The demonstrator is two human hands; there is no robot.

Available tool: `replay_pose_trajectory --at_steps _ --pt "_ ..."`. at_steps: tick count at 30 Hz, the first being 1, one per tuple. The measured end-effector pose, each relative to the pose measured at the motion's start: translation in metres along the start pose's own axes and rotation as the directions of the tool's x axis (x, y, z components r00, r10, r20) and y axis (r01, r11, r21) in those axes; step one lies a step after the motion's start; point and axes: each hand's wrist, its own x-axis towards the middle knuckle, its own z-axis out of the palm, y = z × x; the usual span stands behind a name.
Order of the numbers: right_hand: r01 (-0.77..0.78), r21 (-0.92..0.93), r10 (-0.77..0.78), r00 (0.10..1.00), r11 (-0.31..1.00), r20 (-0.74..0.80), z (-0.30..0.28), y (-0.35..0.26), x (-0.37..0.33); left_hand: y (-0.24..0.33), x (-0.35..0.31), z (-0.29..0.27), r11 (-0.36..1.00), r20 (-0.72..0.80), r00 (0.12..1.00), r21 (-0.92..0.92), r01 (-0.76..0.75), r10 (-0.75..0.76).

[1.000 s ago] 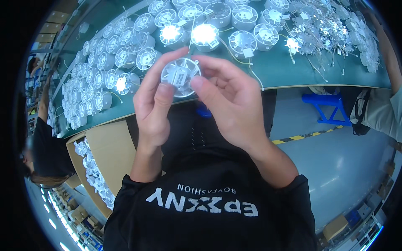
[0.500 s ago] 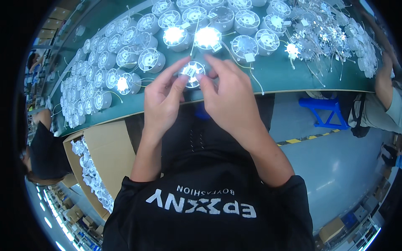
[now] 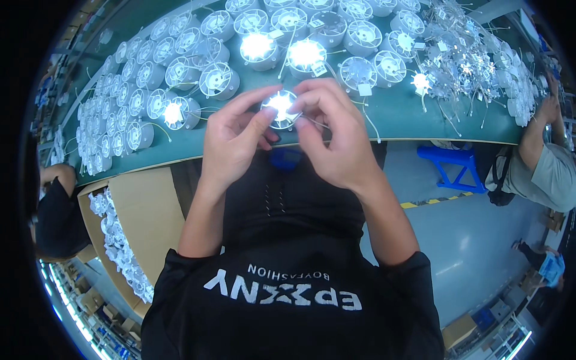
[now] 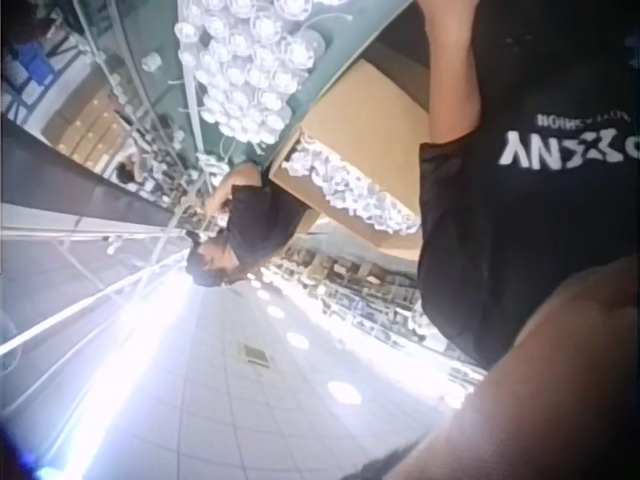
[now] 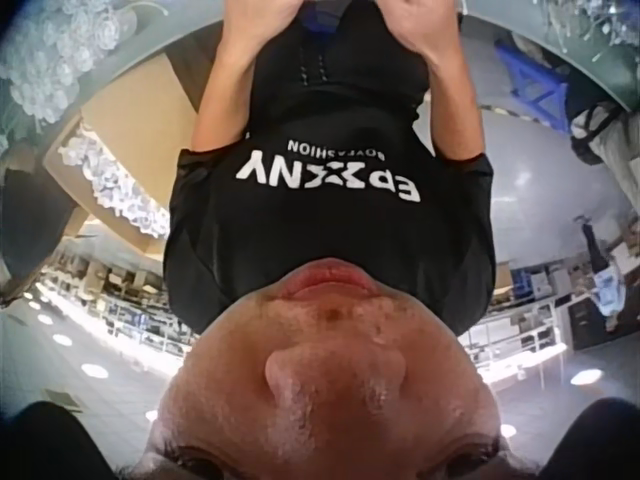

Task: Manually assembling and connecting strings of circular LED modules on a production workbench.

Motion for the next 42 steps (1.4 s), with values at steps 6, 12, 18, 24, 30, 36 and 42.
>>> replay_pose_trajectory --at_steps 6,12,18,24,30,36,42 --pt "-0.026 0.026 0.028 0.997 0.999 -0.066 0.006 0.005 0.0 -0.002 -0.002 0.001 0.999 -0.009 0.999 0.009 -0.038 0.038" --pt "0.022 -0.151 -0.05 0.981 0.988 -0.188 0.016 -0.001 -0.005 -0.006 -0.003 0.001 0.996 -0.027 0.997 0.047 -0.072 0.074" --pt "0.17 -0.22 -0.232 0.925 0.961 -0.3 0.025 0.013 -0.008 -0.005 0.0 0.001 1.0 -0.025 1.0 0.02 -0.004 0.005" --pt "0.052 -0.189 -0.094 0.971 0.981 -0.222 0.015 -0.005 0.0 -0.005 0.001 0.001 0.998 -0.051 0.998 0.055 -0.029 0.032" --pt "-0.154 -0.238 0.122 0.982 0.959 -0.144 0.007 -0.032 0.014 -0.004 0.0 0.001 1.0 -0.044 0.999 0.006 -0.018 0.018" --pt "-0.245 -0.093 0.226 0.958 0.965 -0.175 0.01 -0.026 0.011 -0.002 0.0 -0.002 0.999 -0.016 1.0 -0.05 0.01 -0.011" --pt "-0.299 -0.061 0.281 0.937 0.952 -0.21 0.014 -0.028 0.013 -0.006 0.001 -0.002 0.998 -0.012 1.0 -0.069 0.013 -0.014"
